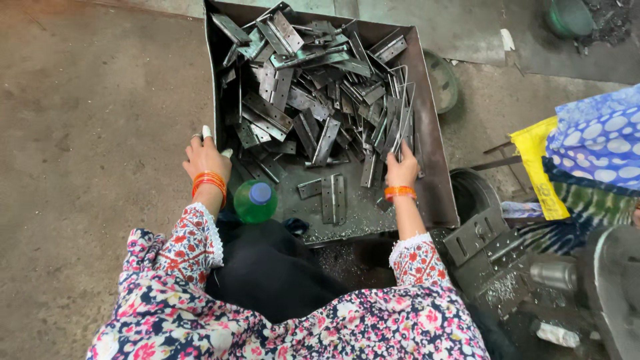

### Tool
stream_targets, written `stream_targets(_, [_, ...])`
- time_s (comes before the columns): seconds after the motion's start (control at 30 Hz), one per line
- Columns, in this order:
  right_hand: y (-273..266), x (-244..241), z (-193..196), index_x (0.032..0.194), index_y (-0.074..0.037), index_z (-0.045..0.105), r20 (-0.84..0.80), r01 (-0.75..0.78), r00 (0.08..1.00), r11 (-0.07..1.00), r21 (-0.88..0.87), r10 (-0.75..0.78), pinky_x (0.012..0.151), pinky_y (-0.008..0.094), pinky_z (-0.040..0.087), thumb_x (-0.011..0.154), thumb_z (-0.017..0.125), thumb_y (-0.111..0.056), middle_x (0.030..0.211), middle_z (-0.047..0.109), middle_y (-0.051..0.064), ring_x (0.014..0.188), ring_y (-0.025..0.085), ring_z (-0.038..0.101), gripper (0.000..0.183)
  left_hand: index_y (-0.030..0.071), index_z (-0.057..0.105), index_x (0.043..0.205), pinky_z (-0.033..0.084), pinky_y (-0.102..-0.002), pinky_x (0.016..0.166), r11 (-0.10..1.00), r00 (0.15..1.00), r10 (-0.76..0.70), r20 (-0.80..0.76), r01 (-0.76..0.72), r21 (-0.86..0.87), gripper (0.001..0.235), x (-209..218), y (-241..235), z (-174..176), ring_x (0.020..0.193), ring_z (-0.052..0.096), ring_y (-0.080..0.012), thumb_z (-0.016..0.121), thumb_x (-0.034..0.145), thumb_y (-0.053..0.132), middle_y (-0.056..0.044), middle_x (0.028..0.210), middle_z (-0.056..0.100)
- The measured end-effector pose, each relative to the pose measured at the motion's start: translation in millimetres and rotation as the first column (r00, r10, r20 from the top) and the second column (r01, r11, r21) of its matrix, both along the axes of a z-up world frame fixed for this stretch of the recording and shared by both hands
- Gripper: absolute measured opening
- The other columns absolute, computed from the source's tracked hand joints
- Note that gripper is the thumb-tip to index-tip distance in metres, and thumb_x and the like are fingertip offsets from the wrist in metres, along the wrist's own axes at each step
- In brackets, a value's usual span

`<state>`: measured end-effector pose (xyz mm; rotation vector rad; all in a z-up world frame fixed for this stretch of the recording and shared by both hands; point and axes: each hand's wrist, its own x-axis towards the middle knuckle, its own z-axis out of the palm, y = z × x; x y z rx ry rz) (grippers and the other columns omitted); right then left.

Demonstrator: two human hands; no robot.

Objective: The person positions small metal brackets into a punch press machine one at a time, operates the machine, and luego clears metal shavings from the workspace using a metal rod.

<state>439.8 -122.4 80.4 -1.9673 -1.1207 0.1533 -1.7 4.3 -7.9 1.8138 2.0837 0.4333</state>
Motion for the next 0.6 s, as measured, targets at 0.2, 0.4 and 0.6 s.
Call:
stream_targets(0.2, [92, 54, -26, 0.135, 0.003, 0.062, 0.297, -0.035, 0.952, 0.990, -0.134, 0.074, 0.089, 0.052, 0.054, 0.087, 0.067, -0.013, 0.102, 0.070, 0.032, 0.097, 0.047, 0.069, 0.051, 0.010, 0.062, 0.136, 0.047, -0.056, 0.093, 0.998, 0.999, -0.007, 0.047, 0.010, -0.064, 0.054, -1, 3, 4, 0.125, 0.053, -0.0349, 0.070, 0.082, 0.014, -0.011, 0.142, 0.053])
stream_targets(0.4, [148, 53, -18, 0.123, 0.000, 0.063, 0.319, 0.085, 0.939, 0.816, -0.571, 0.125, 0.090, 0.057, 0.053, 0.093, 0.061, -0.016, 0.105, 0.069, 0.034, 0.102, 0.052, 0.066, 0.033, 0.011, 0.061, 0.136, 0.048, -0.055, 0.092, 0.998, 0.999, -0.019, 0.033, 0.021, -0.052, 0.058, 1, 3, 7, 0.125, 0.052, -0.0344, 0.069, 0.078, 0.011, -0.011, 0.141, 0.053])
stream_targets(0.6, [126, 83, -61, 0.130, -0.002, 0.055, 0.365, 0.168, 0.919, 0.687, -0.707, 0.151, 0.093, 0.059, 0.054, 0.102, 0.053, -0.016, 0.113, 0.069, 0.032, 0.107, 0.051, 0.068, 0.032, 0.011, 0.061, 0.135, 0.048, -0.054, 0.095, 0.994, 0.999, -0.025, 0.027, 0.028, -0.107, 0.056, 4, 4, 12, 0.126, 0.052, -0.0332, 0.071, 0.080, 0.015, -0.009, 0.143, 0.053])
